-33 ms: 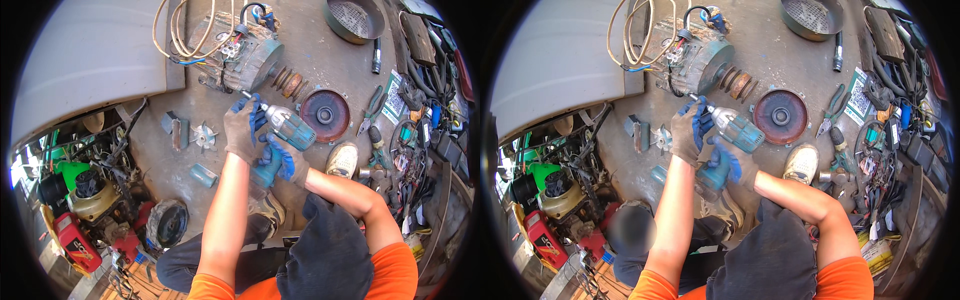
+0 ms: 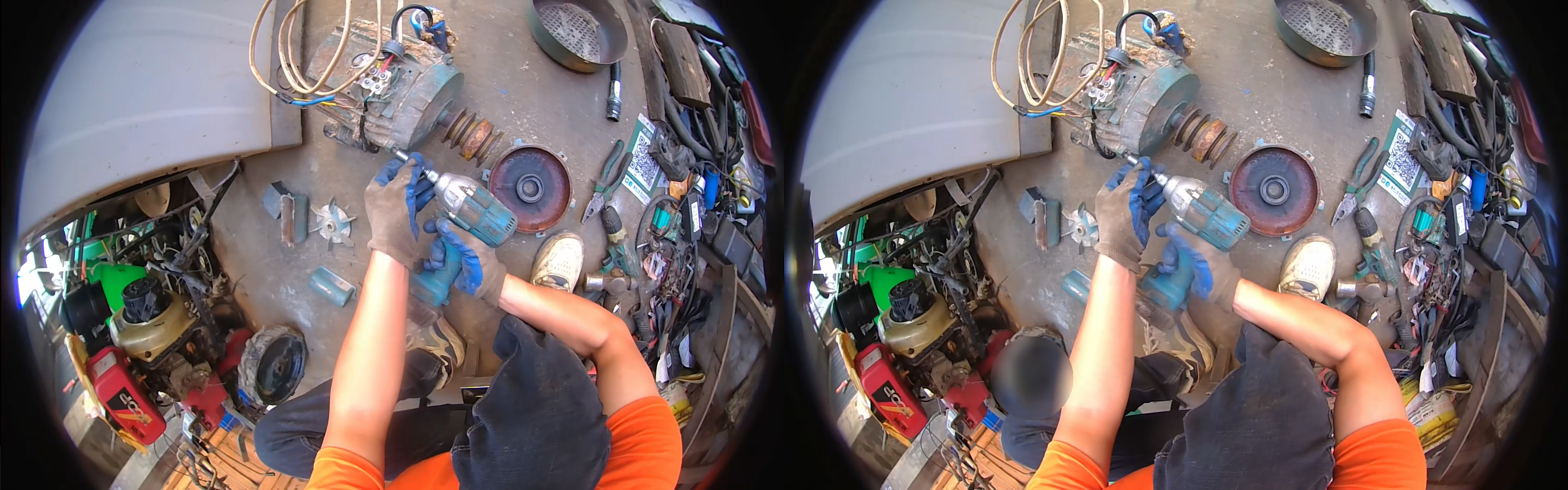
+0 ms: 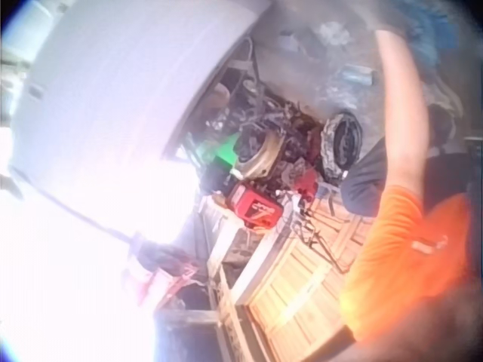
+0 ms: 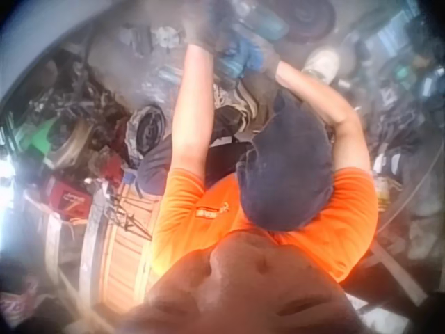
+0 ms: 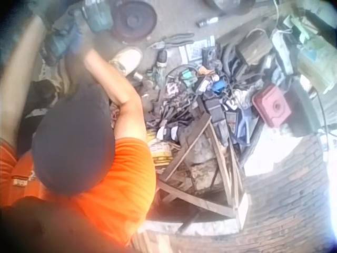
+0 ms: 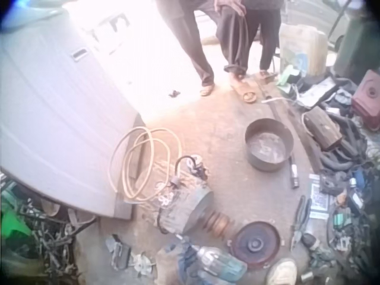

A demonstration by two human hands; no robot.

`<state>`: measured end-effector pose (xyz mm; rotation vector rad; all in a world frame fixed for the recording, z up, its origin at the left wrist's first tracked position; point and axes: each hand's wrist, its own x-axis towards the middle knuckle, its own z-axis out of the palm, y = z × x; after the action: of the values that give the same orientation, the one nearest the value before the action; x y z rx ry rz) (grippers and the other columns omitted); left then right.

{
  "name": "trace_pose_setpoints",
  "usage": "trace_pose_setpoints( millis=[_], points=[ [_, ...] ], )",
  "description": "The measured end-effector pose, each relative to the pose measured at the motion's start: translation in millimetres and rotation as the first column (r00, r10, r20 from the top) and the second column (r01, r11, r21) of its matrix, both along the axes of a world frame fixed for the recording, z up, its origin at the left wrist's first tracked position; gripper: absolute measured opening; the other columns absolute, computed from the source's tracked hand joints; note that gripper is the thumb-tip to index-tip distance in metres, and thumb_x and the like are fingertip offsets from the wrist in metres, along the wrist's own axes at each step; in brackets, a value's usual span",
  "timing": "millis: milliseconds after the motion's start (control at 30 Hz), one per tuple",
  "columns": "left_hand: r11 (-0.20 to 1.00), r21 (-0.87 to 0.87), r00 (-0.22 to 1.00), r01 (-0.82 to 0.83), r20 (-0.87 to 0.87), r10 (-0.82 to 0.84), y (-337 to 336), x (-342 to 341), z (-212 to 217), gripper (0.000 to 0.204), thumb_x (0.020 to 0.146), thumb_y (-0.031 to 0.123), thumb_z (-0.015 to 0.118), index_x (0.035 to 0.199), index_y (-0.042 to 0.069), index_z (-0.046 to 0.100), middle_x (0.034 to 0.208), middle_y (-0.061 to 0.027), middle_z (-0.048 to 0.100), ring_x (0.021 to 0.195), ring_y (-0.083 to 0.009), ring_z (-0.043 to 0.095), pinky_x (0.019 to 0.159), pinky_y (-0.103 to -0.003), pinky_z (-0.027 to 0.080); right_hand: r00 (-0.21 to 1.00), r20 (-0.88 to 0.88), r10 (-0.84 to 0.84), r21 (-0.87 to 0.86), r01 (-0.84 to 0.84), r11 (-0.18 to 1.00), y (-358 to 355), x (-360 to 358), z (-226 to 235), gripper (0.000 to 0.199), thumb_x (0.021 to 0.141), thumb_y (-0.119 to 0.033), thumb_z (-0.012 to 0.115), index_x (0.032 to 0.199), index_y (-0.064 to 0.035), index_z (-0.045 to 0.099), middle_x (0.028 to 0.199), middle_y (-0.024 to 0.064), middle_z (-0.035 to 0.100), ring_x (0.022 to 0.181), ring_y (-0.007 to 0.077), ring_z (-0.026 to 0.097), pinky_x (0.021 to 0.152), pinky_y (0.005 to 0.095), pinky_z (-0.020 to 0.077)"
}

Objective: The person disassembles a washing machine motor using a hammer and an impact driver. They remove the end cap, fan, and other components, placing them on the ground.

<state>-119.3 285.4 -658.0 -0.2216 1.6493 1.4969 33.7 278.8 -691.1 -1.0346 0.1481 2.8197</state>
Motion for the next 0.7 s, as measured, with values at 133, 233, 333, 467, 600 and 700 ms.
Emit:
trace_pose_setpoints(
  millis=[133,233,333,467,600,700],
  points=[
    [0.996,-0.046,0.997,-0.077,-0.004,0.077,5.5,6.9,3.2,0.029,0.101,0.023,0.06,0.115,-0.003,0.062,0.096,-0.0157,0.071,0.082,-0.0245,0.072,0.07,-0.033,0.061,0.997,-0.054,0.06,0.146,-0.051,0.988,0.0,15.0,-6.4,0.039,0.1,-0.031,0.064,0.126,-0.0031,0.057,0.079,0.0025,0.059,0.074,0.0144,0.057,0.076,0.0358,0.0518],
    [0.994,-0.075,0.996,-0.082,-0.039,0.08,8.8,12.4,10.2,0.031,0.102,0.026,0.058,0.113,-0.002,0.062,0.095,-0.016,0.07,0.083,-0.025,0.072,0.07,-0.035,0.061,0.99,-0.006,0.142,0.245,-0.136,0.96,3.2,28.4,-6.1,0.04,0.101,-0.027,0.062,0.131,-0.0025,0.056,0.083,0.0012,0.058,0.076,0.0124,0.057,0.075,0.0325,0.0512],
    [0.988,0.017,0.979,-0.155,-0.129,0.156,11.6,24.9,14.4,0.031,0.103,0.029,0.057,0.11,-0.001,0.063,0.087,-0.0138,0.068,0.076,-0.0244,0.07,0.067,-0.035,0.06,0.987,-0.018,0.158,0.358,-0.141,0.923,6.1,41.8,-4.8,0.039,0.101,-0.029,0.062,0.132,-0.0064,0.061,0.084,0.0007,0.059,0.078,0.0096,0.057,0.076,0.0277,0.0513],
    [0.963,0.12,0.955,-0.24,-0.15,0.257,46.9,49.9,40.7,0.031,0.103,0.028,0.055,0.11,-0.001,0.063,0.075,-0.0095,0.062,0.064,-0.0201,0.064,0.06,-0.033,0.057,0.992,0.007,0.124,0.453,-0.114,0.884,28.4,55.3,15.2,0.037,0.1,-0.023,0.063,0.133,-0.0059,0.06,0.099,0.0002,0.064,0.089,0.0082,0.059,0.083,0.0266,0.0504],
    [0.97,0.097,0.941,-0.225,-0.238,0.242,93.4,57.6,44.2,0.032,0.105,0.029,0.05,0.11,0.001,0.064,0.064,-0.0058,0.059,0.051,-0.014,0.056,0.05,-0.029,0.049,0.988,0.153,0.016,0.705,-0.12,0.699,40.8,54.7,26.7,0.036,0.1,-0.015,0.062,0.134,-0.0052,0.059,0.117,0.0026,0.064,0.104,0.0087,0.059,0.093,0.0264,0.0481],
    [0.983,0.029,0.923,-0.181,-0.341,0.18,120.6,61.3,49.8,0.031,0.107,0.028,0.047,0.109,0.001,0.064,0.064,-0.0059,0.06,0.05,-0.0133,0.055,0.049,-0.028,0.048,0.978,0.208,-0.023,0.731,-0.14,0.668,56.0,53.6,33.2,0.036,0.1,-0.014,0.063,0.135,-0.0052,0.059,0.123,0.003,0.064,0.108,0.0095,0.059,0.096,0.0268,0.0476]
  ],
)
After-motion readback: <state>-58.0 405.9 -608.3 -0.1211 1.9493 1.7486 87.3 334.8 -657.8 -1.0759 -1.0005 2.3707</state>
